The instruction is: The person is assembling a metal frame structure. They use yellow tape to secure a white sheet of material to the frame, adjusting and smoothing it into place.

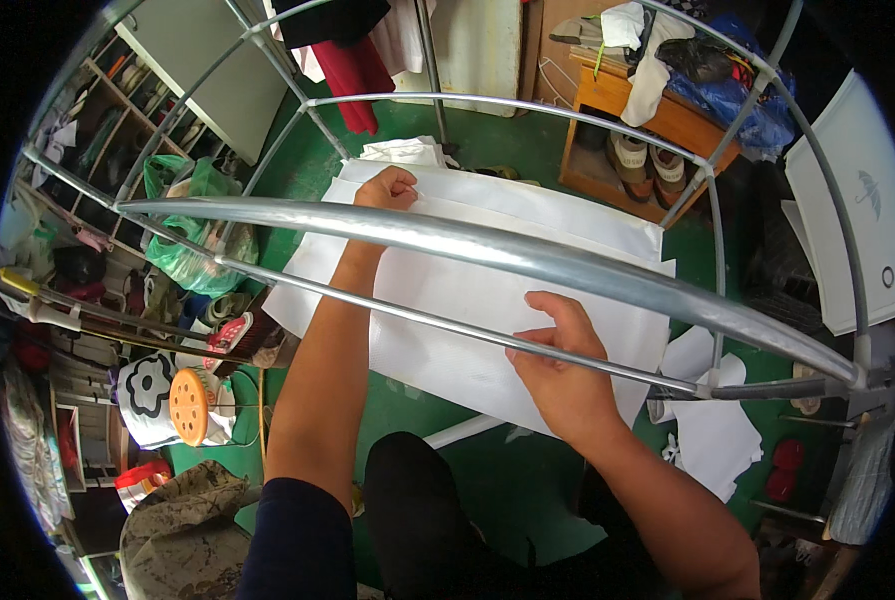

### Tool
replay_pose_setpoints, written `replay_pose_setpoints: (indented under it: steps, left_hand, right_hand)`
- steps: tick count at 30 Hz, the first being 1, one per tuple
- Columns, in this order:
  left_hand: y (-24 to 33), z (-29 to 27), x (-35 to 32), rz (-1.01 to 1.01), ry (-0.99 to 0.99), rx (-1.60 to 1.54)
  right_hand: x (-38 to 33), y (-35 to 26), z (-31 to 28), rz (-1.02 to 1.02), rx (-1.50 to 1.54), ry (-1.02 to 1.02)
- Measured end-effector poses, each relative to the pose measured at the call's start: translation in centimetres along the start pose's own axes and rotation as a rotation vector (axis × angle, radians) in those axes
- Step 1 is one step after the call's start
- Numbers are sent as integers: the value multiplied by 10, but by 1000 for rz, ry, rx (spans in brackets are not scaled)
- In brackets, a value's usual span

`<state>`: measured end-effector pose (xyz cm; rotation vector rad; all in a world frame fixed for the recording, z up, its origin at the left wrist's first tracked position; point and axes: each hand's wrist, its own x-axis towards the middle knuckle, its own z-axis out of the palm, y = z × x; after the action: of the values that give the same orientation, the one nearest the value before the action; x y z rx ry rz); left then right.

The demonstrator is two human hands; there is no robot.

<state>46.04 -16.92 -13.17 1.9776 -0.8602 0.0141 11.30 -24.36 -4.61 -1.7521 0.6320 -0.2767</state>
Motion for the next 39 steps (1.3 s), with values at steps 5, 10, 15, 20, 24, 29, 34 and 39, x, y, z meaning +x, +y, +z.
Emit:
replay_pose_setpoints:
  steps: [5,10,15,20,24,29,34,39]
  left_hand:
    - [0,7,9,-27,-13,65]
    - [-9,4,12,6,-91,144]
    - [-11,7,13,-3,-95,146]
    - [-5,14,9,-13,-55,192]
    - [-3,17,5,77,-21,276]
    - [0,23,1,87,26,344]
    - [6,24,-4,106,53,382]
    - [11,24,-10,143,101,388]
  right_hand:
    - [-4,-1,-4,-22,28,-12]
    - [-3,3,-2,-118,57,16]
    - [-3,1,-5,-84,15,-12]
    - [-2,2,-7,-34,-100,-52]
    - [-2,2,-9,7,-105,-110]
    - [-5,10,-9,-105,-165,-13]
    - [-3,21,-8,-181,-176,65]
    - [2,31,-11,-236,-190,104]
